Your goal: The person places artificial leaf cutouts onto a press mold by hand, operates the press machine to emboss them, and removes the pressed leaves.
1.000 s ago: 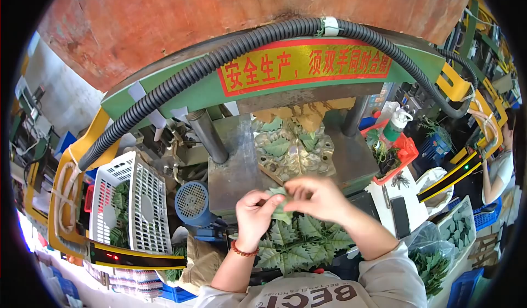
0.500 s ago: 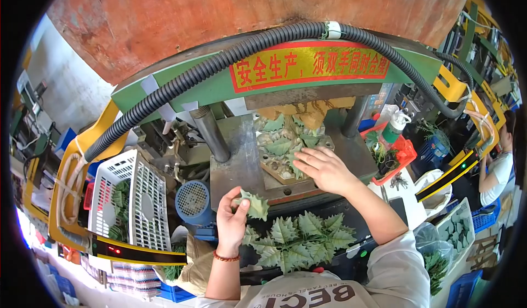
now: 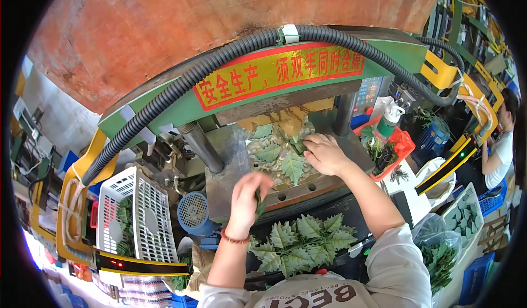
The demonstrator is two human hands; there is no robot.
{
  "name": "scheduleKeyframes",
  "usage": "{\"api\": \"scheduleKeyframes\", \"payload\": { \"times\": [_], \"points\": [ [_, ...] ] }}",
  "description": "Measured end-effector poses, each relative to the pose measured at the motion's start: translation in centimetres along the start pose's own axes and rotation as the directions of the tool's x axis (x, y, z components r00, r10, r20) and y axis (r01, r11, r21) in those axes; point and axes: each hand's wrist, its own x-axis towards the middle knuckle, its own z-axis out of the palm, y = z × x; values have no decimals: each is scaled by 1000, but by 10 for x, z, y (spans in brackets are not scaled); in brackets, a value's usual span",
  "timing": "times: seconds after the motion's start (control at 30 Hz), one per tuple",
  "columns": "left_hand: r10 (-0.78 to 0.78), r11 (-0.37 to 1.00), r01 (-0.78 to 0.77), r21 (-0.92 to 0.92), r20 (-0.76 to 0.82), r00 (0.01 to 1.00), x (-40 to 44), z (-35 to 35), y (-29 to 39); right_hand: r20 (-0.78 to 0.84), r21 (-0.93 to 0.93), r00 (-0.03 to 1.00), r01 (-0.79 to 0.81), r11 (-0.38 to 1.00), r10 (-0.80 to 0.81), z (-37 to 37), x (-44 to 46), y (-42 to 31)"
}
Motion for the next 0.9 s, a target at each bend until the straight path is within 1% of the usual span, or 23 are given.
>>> {"api": "scheduleKeyframes", "payload": {
  "times": [0.03,0.07,0.1,0.13,0.2,0.23,0.27,0.3,0.33,0.37,0.4,0.43,0.47,0.53,0.57,0.63,0.67,0.7,0.73,0.77,0.83,0.87,0.9],
  "points": [
    [43,998,-43,-37,20,999,13,21,15,73,-20,997,-21,1000,23,2,1,0],
    [98,995,-98,-7,-4,995,27,39,23,77,-17,997,-21,1000,22,4,0,0],
    [155,988,-154,23,-24,988,38,54,27,-2,47,1000,1,999,-1,6,-2,1],
    [156,988,-155,22,-24,988,45,61,26,-85,107,996,27,994,-18,7,-2,2],
    [206,978,-203,46,-91,974,59,68,25,-261,211,965,98,973,-41,6,3,7],
    [215,976,-212,45,-88,973,65,67,25,-206,461,974,15,887,91,-7,8,2],
    [161,977,-147,155,-81,984,69,61,26,-114,679,972,-76,730,207,-18,15,-6],
    [100,961,-75,266,-80,992,70,54,27,-112,682,971,-79,727,211,-18,27,-2],
    [37,928,-2,373,-88,995,71,46,27,39,903,972,-134,409,232,-15,43,5],
    [-19,878,65,475,-102,995,73,42,26,182,981,965,-192,35,190,-9,56,6],
    [-13,877,61,477,-104,995,75,39,25,113,979,969,-71,-190,219,1,69,-2],
    [32,789,35,613,-97,995,78,35,21,51,915,965,59,-400,259,11,85,-13],
    [72,680,15,733,-87,994,78,30,16,48,914,967,59,-402,251,6,97,-27],
    [133,408,-1,913,-59,989,73,19,9,288,725,867,80,-684,406,-13,117,-51],
    [129,405,10,914,-68,989,66,16,7,274,707,871,104,-700,407,-10,122,-50],
    [251,464,-72,883,-53,967,51,14,7,269,688,876,116,-716,400,6,121,-36],
    [312,487,-117,865,-47,949,41,15,8,152,654,943,129,-745,296,19,114,-19],
    [373,505,-166,847,-41,927,30,15,10,23,617,981,137,-775,191,33,110,-7],
    [423,566,-256,783,-10,906,8,19,17,86,976,834,38,-213,544,2,90,-41],
    [324,622,-165,766,-59,944,-19,20,24,172,882,962,-53,-468,215,4,64,-19],
    [136,663,-71,745,-26,990,-75,8,31,286,895,948,-211,-392,142,-59,-6,-73],
    [109,676,-70,734,-6,994,-99,2,27,237,955,964,-254,-151,-124,-66,-37,-70],
    [99,681,-60,730,-10,995,-116,-3,20,291,952,950,-300,-68,-112,-79,-64,-78]
  ]
}}
